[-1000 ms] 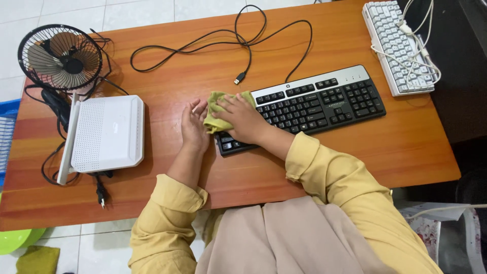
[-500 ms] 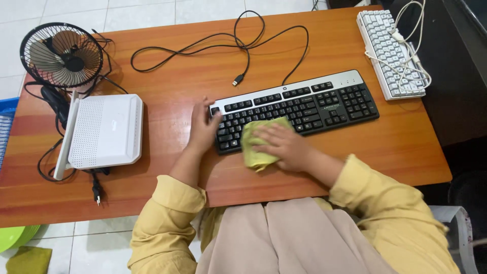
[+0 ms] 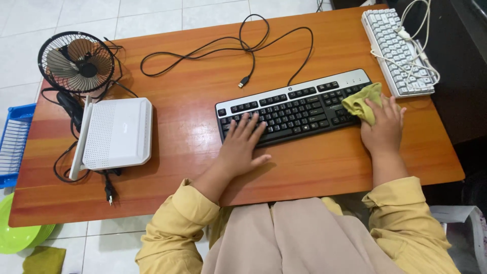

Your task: Cleaning a computer keyboard with a yellow cloth.

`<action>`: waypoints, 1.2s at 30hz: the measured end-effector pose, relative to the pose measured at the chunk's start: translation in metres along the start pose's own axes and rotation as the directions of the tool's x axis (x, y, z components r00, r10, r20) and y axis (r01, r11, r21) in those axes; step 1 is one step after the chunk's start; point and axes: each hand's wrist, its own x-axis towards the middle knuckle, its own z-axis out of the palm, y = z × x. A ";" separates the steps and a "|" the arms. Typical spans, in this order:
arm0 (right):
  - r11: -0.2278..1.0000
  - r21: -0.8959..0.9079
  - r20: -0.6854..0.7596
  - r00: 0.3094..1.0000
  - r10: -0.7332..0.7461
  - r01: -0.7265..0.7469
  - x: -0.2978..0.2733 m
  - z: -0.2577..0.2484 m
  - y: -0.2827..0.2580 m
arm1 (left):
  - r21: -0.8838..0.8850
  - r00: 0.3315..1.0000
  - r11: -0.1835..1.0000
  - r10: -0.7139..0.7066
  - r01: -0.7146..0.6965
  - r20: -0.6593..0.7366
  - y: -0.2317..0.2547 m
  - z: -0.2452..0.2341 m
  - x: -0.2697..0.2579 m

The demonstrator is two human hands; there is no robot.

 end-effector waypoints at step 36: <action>0.963 0.131 0.276 0.924 -0.265 0.237 0.072 0.025 -0.138 | 0.188 0.988 0.972 0.127 -0.141 0.082 0.065 0.050 -0.004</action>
